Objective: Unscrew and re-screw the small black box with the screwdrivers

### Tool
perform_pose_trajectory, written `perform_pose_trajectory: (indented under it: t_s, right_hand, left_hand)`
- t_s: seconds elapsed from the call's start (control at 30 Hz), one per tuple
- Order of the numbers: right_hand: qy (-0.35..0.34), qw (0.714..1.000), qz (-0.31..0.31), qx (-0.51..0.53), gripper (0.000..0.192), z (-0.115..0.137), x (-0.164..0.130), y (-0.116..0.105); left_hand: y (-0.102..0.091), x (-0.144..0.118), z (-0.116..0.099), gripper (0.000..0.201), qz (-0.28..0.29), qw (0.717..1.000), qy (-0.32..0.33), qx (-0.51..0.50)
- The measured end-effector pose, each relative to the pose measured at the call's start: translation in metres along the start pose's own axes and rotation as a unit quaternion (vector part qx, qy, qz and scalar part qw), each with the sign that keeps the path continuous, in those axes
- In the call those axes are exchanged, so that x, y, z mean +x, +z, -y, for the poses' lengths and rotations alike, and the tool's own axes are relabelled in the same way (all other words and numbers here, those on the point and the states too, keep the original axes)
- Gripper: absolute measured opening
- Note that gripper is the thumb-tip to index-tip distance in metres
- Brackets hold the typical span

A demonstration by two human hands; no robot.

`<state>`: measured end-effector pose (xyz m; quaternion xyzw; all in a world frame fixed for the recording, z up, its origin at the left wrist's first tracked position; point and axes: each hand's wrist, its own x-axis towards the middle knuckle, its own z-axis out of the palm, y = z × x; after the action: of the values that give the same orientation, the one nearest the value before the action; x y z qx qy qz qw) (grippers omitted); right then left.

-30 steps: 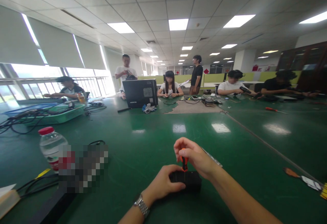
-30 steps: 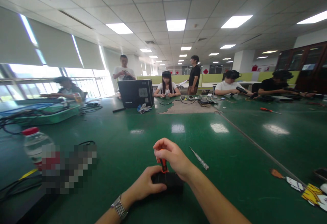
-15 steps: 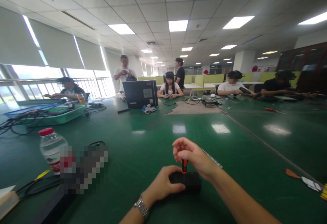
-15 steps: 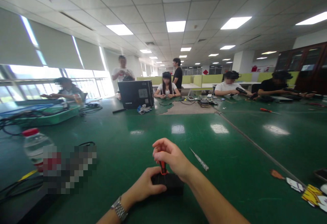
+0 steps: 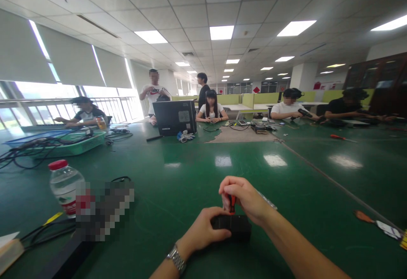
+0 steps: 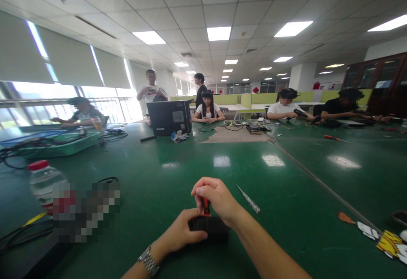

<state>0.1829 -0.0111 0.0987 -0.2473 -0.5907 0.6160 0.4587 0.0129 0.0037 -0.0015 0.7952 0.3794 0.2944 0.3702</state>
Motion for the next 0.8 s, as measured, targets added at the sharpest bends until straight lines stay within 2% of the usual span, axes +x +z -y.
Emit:
perform_pose_trajectory:
  t_s: [0.17, 0.3, 0.37, 0.5, 0.6, 0.73, 0.8]
  right_hand:
    - [-0.018, 0.998, -0.051, -0.014, 0.021, 0.0028, -0.0001, 0.0029]
    - [-0.001, 1.000, -0.023, 0.009, 0.019, 0.0023, 0.0004, 0.0023]
    - [-0.016, 0.999, -0.036, 0.011, 0.021, 0.0012, 0.0011, 0.0015]
    - [-0.014, 0.999, -0.043, 0.007, 0.014, -0.0009, 0.0025, 0.0003]
    - [-0.031, 0.998, -0.059, 0.002, 0.020, -0.0014, 0.0025, 0.0002]
    - [-0.002, 0.999, -0.034, -0.002, 0.015, -0.0003, 0.0015, 0.0009]
    - [-0.009, 0.999, -0.046, -0.012, 0.017, 0.0007, 0.0011, 0.0015]
  left_hand:
    - [0.0009, 0.0001, 0.0012, 0.045, 0.001, 1.000, -0.025, 0.000]
    - [0.0008, 0.0000, 0.0027, 0.044, -0.001, 1.000, -0.016, 0.003]
    - [0.0006, -0.0001, 0.0028, 0.044, -0.001, 1.000, -0.018, 0.004]
    - [0.0003, -0.0006, 0.0019, 0.046, 0.000, 1.000, -0.018, 0.013]
    - [0.0001, -0.0006, 0.0013, 0.049, 0.003, 1.000, -0.022, 0.016]
    - [0.0001, -0.0006, 0.0011, 0.047, 0.006, 1.000, -0.022, 0.011]
    - [0.0001, -0.0006, 0.0012, 0.045, 0.004, 1.000, -0.022, 0.010]
